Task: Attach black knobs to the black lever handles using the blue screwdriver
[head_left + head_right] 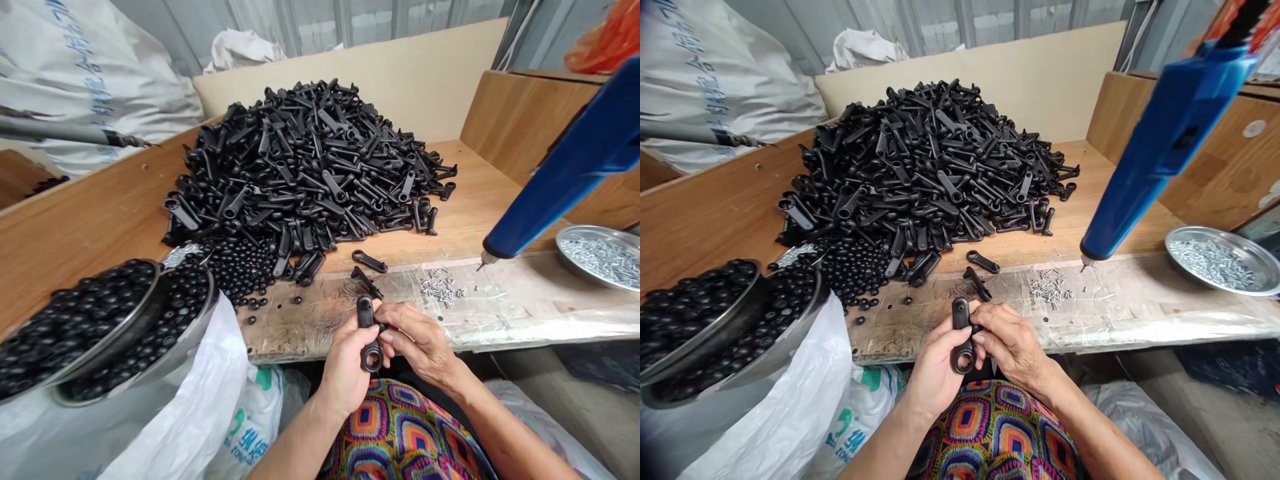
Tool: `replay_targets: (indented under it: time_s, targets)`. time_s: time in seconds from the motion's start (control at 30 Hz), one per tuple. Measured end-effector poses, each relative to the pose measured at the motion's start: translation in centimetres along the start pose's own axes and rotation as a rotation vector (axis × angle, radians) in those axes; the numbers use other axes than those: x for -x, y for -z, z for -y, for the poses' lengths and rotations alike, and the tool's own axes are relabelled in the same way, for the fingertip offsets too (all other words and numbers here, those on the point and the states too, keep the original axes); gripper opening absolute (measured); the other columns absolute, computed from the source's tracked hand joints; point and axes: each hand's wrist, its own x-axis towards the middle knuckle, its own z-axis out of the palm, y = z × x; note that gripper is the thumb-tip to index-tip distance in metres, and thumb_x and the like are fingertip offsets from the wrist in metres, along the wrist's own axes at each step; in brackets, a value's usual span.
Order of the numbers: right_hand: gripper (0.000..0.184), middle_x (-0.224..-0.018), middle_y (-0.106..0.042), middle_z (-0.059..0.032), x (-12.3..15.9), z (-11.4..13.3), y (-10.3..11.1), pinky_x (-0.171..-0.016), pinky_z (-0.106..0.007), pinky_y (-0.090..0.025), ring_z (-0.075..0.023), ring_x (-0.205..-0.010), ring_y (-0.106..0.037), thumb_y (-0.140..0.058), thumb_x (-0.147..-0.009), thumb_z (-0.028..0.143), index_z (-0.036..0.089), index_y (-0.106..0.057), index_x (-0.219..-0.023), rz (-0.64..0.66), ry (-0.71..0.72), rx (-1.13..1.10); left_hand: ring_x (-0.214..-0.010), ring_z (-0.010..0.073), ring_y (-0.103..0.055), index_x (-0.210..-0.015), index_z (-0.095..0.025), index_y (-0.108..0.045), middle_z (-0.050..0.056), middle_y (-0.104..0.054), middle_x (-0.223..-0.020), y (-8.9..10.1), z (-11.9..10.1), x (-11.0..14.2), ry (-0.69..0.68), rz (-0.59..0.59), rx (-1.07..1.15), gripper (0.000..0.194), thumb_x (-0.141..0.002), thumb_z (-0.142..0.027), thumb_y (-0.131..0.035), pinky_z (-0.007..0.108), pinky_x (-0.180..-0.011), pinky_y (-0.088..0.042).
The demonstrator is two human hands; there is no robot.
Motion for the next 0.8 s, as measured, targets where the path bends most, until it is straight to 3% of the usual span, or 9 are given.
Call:
replay_targets:
  time_s: [0.17,0.3,0.43,0.57,0.7,0.8]
  targets:
    - [0.022,-0.098,-0.064,-0.0081,-0.1,-0.4,-0.7,-0.079,-0.031,-0.046,-0.0173,-0.090,-0.059,-0.045,-0.089,0.016,0.020,-0.054,-0.109,-0.026,-0.010,0.031,-0.053,0.0111,-0.053,-0.113,-0.010,-0.054,0.002,-0.060,-0.066,0.2,0.1,-0.3,0.000,-0.002,0.011,0.041,-0.073,-0.016,-0.057,0.021,-0.045,-0.042]
    - [0.020,-0.085,-0.064,-0.0056,-0.1,-0.8,-1.6,-0.066,-0.029,-0.048,-0.0153,-0.073,-0.060,-0.047,-0.087,0.017,0.020,-0.058,-0.104,-0.167,-0.082,0.013,-0.051,0.0123,-0.053,-0.109,-0.012,-0.055,0.000,-0.058,-0.061,0.6,0.3,-0.4,-0.017,0.046,-0.034,0.036,-0.075,-0.021,-0.055,0.022,-0.046,-0.042]
    - [0.016,-0.068,-0.059,-0.0003,-0.3,-0.6,-2.1,-0.054,-0.026,-0.049,-0.0123,-0.056,-0.057,-0.056,-0.084,0.022,0.022,-0.063,-0.098,-0.308,-0.279,-0.270,-0.047,0.0087,-0.046,-0.098,-0.013,-0.060,-0.003,-0.053,-0.056,1.2,0.7,-0.6,-0.137,0.050,-0.258,0.023,-0.081,-0.027,-0.053,0.020,-0.046,-0.037]
    - [0.019,-0.076,-0.065,-0.0017,-0.3,-0.7,-2.4,-0.063,-0.026,-0.052,-0.0149,-0.067,-0.061,-0.067,-0.075,0.024,0.024,-0.069,-0.094,-0.365,-0.370,-0.449,-0.048,0.0068,-0.043,-0.111,-0.017,-0.058,-0.006,-0.049,-0.053,2.1,1.0,-0.8,-0.307,-0.087,-0.492,0.031,-0.083,-0.030,-0.055,0.018,-0.049,-0.038]
    - [0.022,-0.086,-0.069,-0.0006,0.1,-1.1,-3.1,-0.070,-0.024,-0.051,-0.0137,-0.074,-0.062,-0.070,-0.072,0.020,0.027,-0.071,-0.093,-0.413,-0.443,-0.571,-0.073,0.0117,-0.061,-0.119,-0.023,-0.056,-0.001,-0.067,-0.084,2.9,1.3,-0.8,-0.455,-0.212,-0.684,0.036,-0.084,-0.030,-0.054,0.019,-0.065,-0.048]
    - [0.020,-0.079,-0.069,0.0013,-0.1,-0.9,-3.7,-0.067,-0.022,-0.051,-0.0116,-0.069,-0.062,-0.070,-0.072,0.019,0.026,-0.071,-0.091,-0.439,-0.476,-0.737,-0.103,0.0152,-0.059,-0.122,-0.024,-0.054,0.001,-0.064,-0.114,3.3,1.6,-0.8,-0.590,-0.237,-0.802,0.036,-0.086,-0.026,-0.050,0.022,-0.087,-0.047]
